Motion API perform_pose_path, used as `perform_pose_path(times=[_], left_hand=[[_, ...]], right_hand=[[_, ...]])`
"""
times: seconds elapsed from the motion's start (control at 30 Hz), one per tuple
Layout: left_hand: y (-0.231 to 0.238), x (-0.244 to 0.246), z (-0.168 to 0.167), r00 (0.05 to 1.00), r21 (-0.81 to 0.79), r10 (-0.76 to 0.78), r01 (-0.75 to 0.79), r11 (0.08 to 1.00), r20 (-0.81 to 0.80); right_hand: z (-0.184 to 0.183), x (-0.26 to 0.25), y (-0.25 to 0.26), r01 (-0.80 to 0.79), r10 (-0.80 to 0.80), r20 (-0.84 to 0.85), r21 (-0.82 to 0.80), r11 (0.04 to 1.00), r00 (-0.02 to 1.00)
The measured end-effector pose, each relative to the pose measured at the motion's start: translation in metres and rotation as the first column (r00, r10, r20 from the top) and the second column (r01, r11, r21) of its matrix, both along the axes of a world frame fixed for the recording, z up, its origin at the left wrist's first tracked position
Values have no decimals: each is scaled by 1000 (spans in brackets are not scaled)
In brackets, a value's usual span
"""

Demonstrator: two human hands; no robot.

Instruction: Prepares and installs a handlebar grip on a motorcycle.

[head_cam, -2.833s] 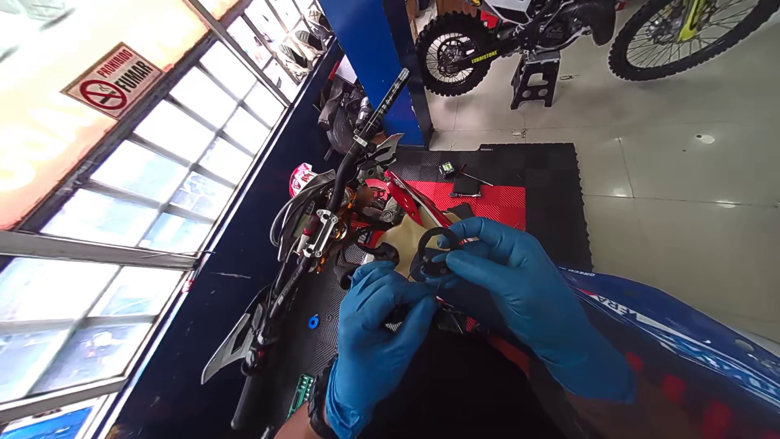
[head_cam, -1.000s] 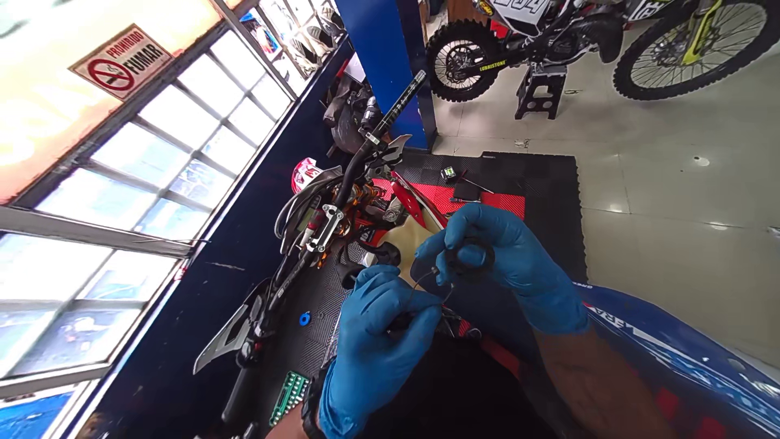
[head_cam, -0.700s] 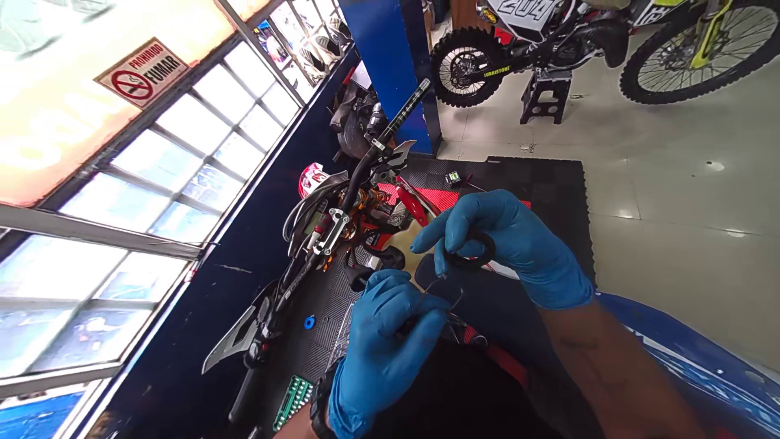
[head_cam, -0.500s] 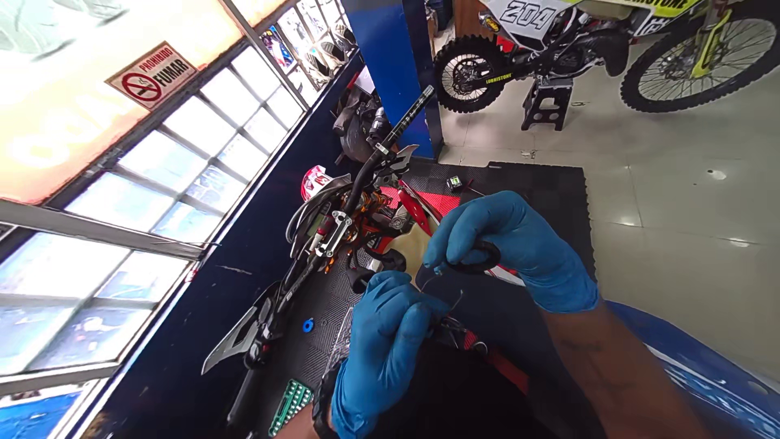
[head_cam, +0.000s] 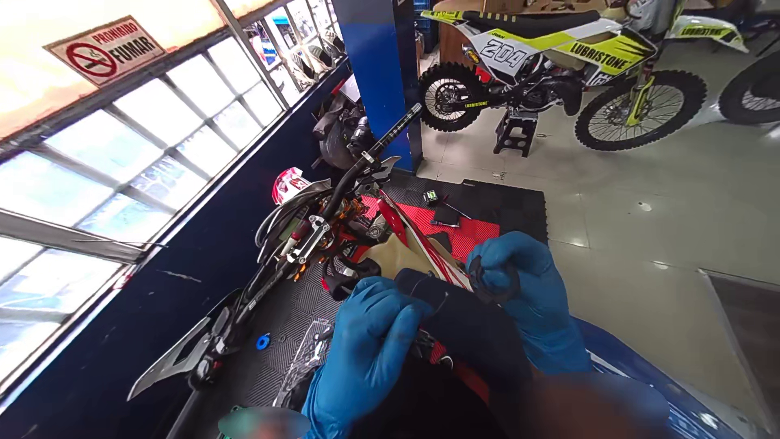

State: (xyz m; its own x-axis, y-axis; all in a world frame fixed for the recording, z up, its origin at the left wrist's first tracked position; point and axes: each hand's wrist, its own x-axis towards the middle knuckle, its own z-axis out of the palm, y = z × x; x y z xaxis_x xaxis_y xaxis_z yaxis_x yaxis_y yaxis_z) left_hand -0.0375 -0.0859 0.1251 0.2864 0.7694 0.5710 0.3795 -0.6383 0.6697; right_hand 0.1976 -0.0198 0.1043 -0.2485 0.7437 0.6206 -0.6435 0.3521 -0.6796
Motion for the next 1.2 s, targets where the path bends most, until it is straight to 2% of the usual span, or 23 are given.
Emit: perform_pose_path(times=[0.17, 0.37, 0.5, 0.6, 0.77, 0.93, 1.2], left_hand=[[1, 2, 0, 1000, 1, 15, -15, 1000, -12], [3, 6, -1, 1000, -2, 5, -5, 1000, -27], [3, 5, -2, 1000, -13, -1, 0, 1000, -26], [3, 6, -3, 1000, -21, -8, 7, 1000, -24], [4, 8, -3, 999, -31, -25, 24, 999, -25], [6, 12, -4, 999, -32, -9, 7, 999, -48], [15, 15, -12, 964, -22, 8, -15, 1000, -267]], right_hand=[[-18, 13, -3, 32, -28, 42, -115, 993, 999], [7, 32, -14, 82, -98, 313, 64, 995, 945], [27, 37, -24, 143, -167, 461, 88, 986, 871], [35, 40, -25, 137, -154, 520, 72, 988, 840], [43, 40, -28, 152, -163, 569, 68, 986, 806], [42, 42, -31, 175, -202, 524, 101, 979, 827], [23, 56, -51, 317, -326, 479, 103, 943, 815]])
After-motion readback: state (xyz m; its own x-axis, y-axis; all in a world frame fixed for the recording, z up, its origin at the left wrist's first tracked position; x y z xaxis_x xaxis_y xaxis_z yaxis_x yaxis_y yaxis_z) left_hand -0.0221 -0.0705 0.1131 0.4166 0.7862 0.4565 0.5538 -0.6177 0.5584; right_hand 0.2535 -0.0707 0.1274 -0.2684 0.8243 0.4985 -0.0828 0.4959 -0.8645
